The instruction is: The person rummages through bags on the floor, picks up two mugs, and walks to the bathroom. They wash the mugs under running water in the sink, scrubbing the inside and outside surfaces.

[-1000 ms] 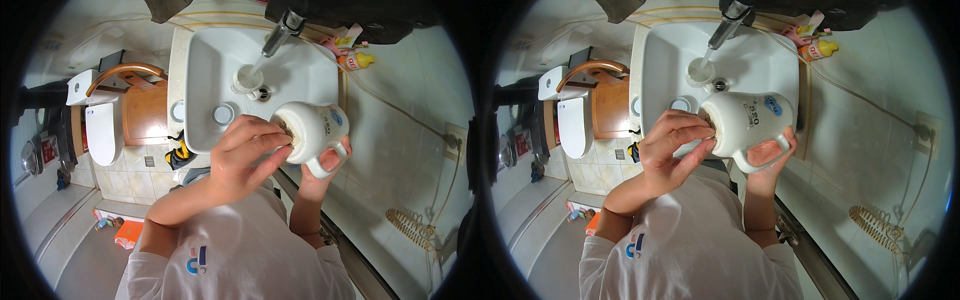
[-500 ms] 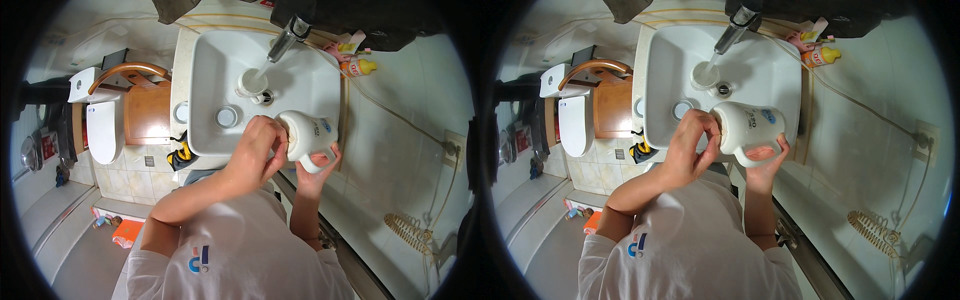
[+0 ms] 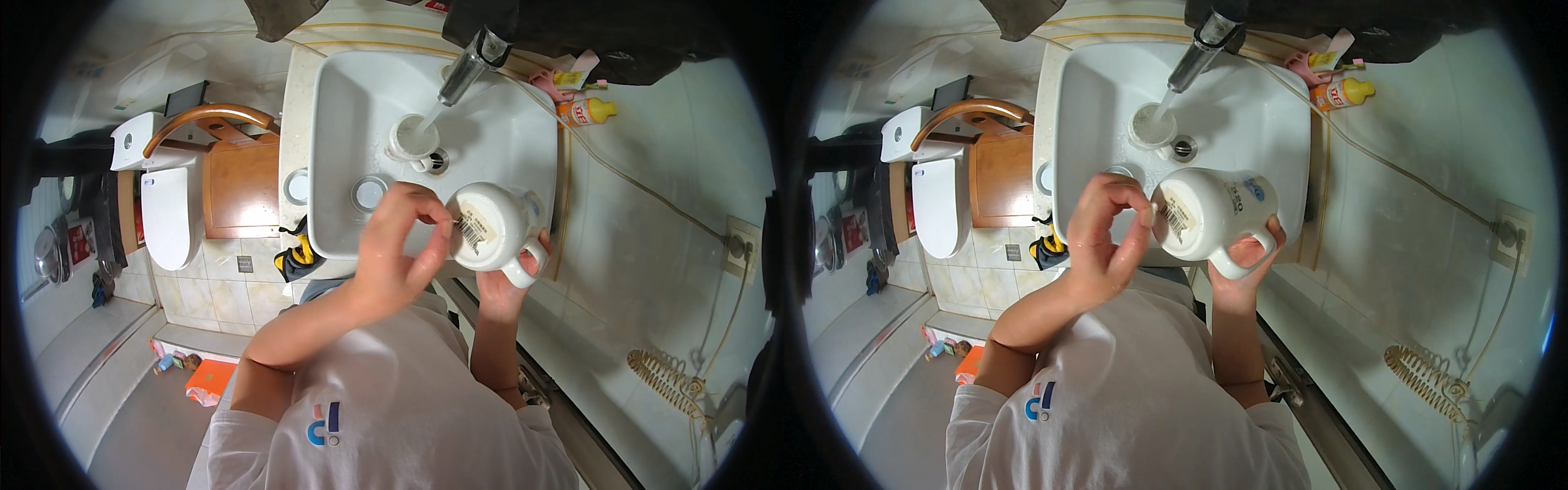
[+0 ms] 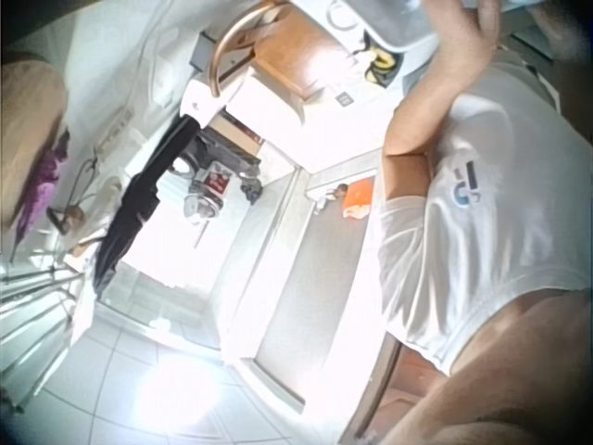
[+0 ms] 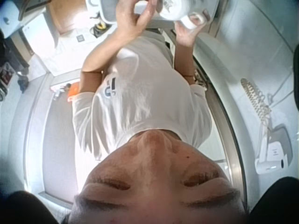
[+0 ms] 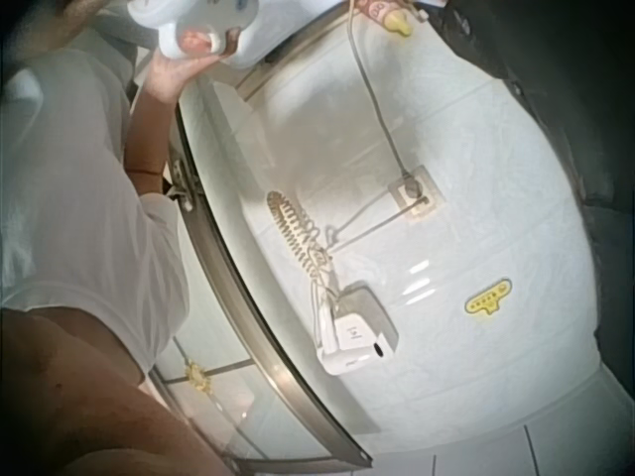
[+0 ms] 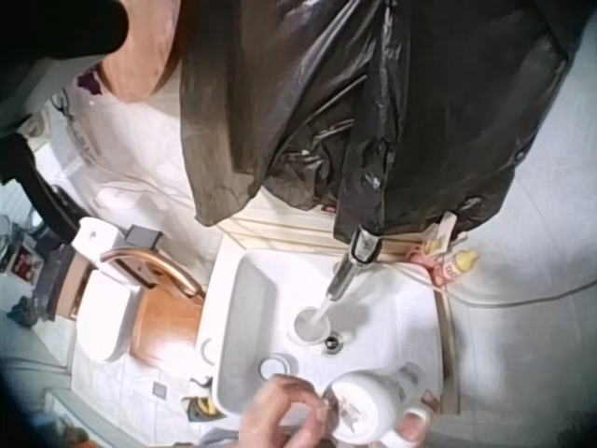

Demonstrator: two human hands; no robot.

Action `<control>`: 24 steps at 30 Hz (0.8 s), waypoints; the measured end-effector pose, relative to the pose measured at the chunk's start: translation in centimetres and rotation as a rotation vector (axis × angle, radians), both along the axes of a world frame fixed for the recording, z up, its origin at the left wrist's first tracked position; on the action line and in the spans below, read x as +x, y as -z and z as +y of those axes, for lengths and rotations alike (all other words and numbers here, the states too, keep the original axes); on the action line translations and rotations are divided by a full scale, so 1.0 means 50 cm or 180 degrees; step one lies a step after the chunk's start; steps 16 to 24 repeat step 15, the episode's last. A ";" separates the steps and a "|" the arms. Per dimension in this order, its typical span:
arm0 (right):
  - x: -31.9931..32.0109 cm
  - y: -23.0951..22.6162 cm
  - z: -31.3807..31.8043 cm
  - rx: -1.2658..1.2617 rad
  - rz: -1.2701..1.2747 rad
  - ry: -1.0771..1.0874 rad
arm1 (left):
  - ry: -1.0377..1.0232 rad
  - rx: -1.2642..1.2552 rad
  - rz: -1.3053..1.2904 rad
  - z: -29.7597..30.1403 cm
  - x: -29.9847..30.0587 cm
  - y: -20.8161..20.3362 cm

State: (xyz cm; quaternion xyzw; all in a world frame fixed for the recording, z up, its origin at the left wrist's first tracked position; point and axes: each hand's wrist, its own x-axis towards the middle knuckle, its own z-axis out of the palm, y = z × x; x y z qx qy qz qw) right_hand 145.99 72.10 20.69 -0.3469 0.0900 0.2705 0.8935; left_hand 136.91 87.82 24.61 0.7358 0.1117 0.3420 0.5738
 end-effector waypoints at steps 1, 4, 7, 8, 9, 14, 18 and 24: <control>0.001 0.000 0.001 -0.0004 -0.0001 0.0022 | -0.0132 -0.0331 0.0023 0.004 -0.001 0.007; 0.007 0.006 -0.008 0.0132 0.0099 -0.0084 | -0.0435 -0.1080 0.0087 0.089 -0.016 0.068; 0.013 0.019 -0.026 -0.0013 -0.0220 0.0079 | -0.1391 -0.0786 0.0395 0.241 -0.034 0.159; 0.015 0.021 -0.033 -0.0219 -0.0137 0.0165 | -0.1691 -0.0661 0.0604 0.282 -0.038 0.194; 0.018 0.022 -0.044 -0.0567 0.0000 0.0310 | -0.1798 -0.0315 0.0719 0.311 -0.041 0.233; 0.027 0.032 -0.081 -0.1088 -0.0347 0.0131 | -0.1405 0.0874 0.2498 0.379 -0.053 0.439; 0.031 0.035 -0.087 -0.1138 -0.0446 0.0055 | -0.1192 0.1234 0.2469 0.395 -0.058 0.476; 0.031 0.035 -0.087 -0.1138 -0.0446 0.0055 | -0.1192 0.1234 0.2469 0.395 -0.058 0.476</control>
